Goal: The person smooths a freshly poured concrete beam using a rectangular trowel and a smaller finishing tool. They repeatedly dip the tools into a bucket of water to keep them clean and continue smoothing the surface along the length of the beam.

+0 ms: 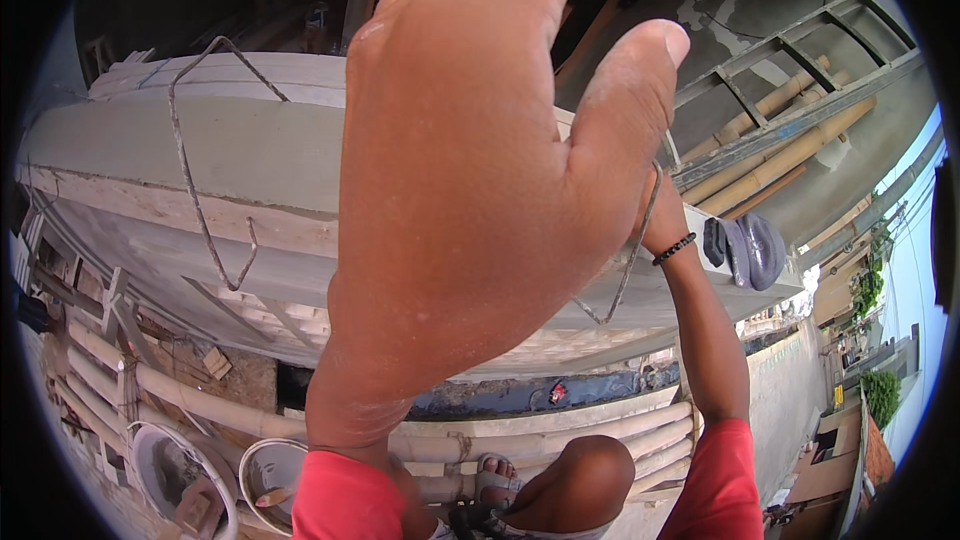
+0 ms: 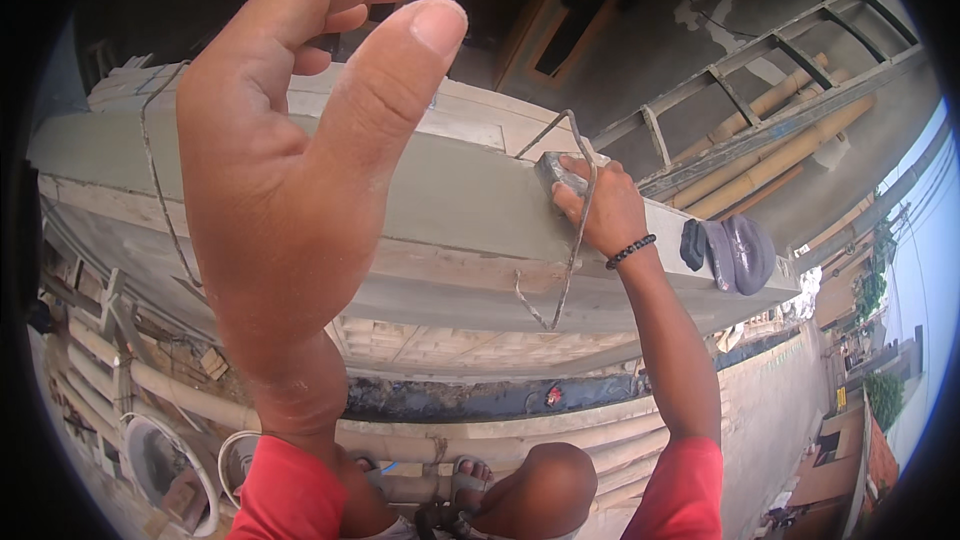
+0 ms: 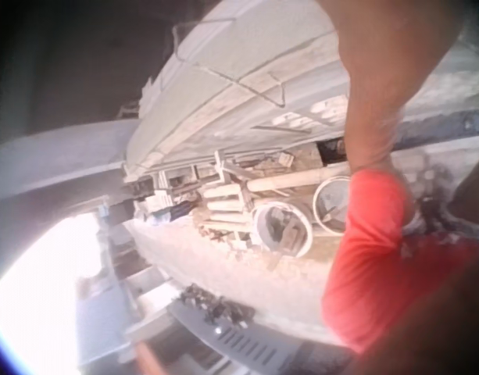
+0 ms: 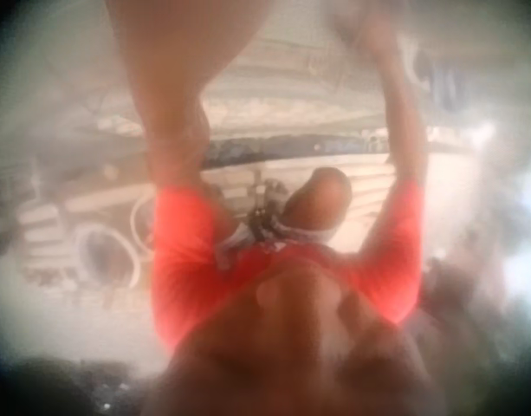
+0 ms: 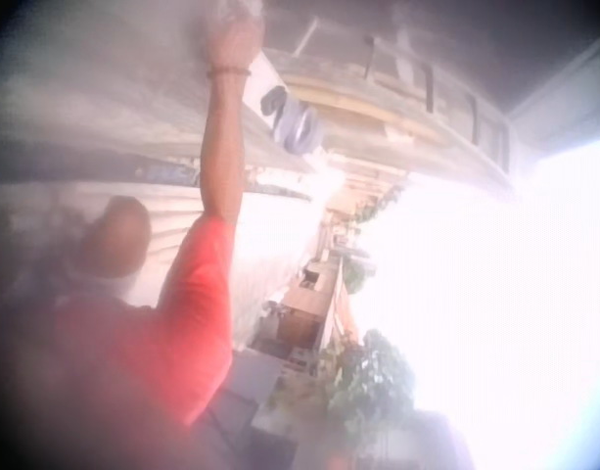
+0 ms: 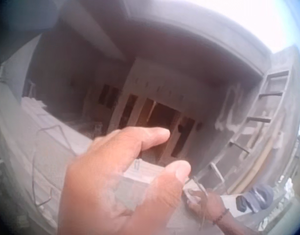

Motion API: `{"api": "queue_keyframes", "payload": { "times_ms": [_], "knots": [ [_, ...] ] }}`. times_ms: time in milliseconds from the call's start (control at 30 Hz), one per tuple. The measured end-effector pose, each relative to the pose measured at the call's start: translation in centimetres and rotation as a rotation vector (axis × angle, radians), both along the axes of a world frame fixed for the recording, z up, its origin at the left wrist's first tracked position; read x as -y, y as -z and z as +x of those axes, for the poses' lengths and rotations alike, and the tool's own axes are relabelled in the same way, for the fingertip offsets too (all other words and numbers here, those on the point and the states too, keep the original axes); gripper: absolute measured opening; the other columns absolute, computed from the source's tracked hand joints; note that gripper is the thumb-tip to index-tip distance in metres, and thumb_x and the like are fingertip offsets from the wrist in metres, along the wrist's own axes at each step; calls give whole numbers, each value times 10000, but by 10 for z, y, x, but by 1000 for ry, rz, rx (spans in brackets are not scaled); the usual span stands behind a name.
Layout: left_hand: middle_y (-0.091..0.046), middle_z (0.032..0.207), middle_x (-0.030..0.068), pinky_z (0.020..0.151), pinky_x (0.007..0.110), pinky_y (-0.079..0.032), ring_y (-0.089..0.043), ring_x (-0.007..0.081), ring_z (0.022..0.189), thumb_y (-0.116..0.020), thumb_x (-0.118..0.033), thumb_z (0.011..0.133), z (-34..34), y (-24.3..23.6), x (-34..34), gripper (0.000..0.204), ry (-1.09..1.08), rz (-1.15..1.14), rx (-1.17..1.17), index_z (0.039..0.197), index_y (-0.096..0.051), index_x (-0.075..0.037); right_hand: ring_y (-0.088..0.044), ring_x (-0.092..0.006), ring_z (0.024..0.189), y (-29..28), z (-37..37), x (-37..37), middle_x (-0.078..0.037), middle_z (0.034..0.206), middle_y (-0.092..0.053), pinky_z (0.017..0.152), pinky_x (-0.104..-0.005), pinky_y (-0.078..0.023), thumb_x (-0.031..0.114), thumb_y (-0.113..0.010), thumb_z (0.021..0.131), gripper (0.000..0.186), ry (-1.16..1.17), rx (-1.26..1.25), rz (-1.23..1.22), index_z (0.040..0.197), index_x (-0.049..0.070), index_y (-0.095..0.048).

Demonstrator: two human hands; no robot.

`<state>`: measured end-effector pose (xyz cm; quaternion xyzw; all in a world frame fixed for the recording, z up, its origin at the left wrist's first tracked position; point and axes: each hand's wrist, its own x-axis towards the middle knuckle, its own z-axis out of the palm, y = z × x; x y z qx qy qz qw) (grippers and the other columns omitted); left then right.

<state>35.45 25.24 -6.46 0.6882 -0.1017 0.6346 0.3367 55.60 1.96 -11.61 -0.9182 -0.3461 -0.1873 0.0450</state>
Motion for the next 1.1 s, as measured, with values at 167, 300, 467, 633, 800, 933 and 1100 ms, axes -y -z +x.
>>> {"api": "queue_keyframes", "payload": {
  "times_ms": [167,300,467,633,800,933,1100],
  "knots": [
    [-696,994,129,868,317,-474,-618,184,951,-704,-255,892,-6,1,-11,339,-29,20,6,1103,-677,10,-640,-410,894,-5,-10,10,-268,872,-675,818,-466,-534,342,-663,802,451,-1,-133,61,1172,89,-712],
    [-694,992,131,874,321,-472,-616,188,956,-708,-250,887,7,5,-8,339,19,-4,27,1100,-675,13,-645,-420,896,7,3,-7,-292,867,-650,844,-468,-522,361,-674,798,448,-83,23,62,1169,114,-721],
    [-681,1003,135,852,315,-470,-606,185,951,-716,-250,879,-9,-1,-2,359,125,-159,-132,1107,-668,22,-638,-438,938,-4,-13,6,-307,959,-636,874,-466,-514,356,-670,790,466,52,-161,80,1185,112,-711],
    [-678,1011,140,848,307,-470,-607,188,961,-714,-252,879,-4,2,-2,368,29,-118,-174,1123,-665,20,-639,-446,923,-11,-7,-10,-340,998,-627,883,-462,-508,353,-674,778,483,88,-157,65,1181,90,-708],
    [-679,1040,158,840,318,-475,-618,217,960,-710,-260,878,-6,5,-9,383,-47,-59,-192,1140,-663,15,-641,-428,933,-5,-23,3,-337,985,-631,854,-453,-516,353,-679,783,487,0,-135,81,1188,83,-703],
    [-680,1073,170,849,338,-480,-620,232,981,-708,-271,877,-8,4,-8,391,0,-97,-236,1145,-664,10,-643,-428,933,2,-21,-3,-302,982,-650,826,-456,-521,353,-683,799,473,14,-120,106,1198,99,-700],
    [-681,1095,182,859,364,-484,-610,261,1032,-714,-280,864,-12,4,-5,403,-2,-62,-292,1143,-668,8,-656,-434,868,-12,-3,28,-296,902,-657,819,-467,-517,344,-695,811,457,86,-105,87,1191,91,-697]
  ]
}}
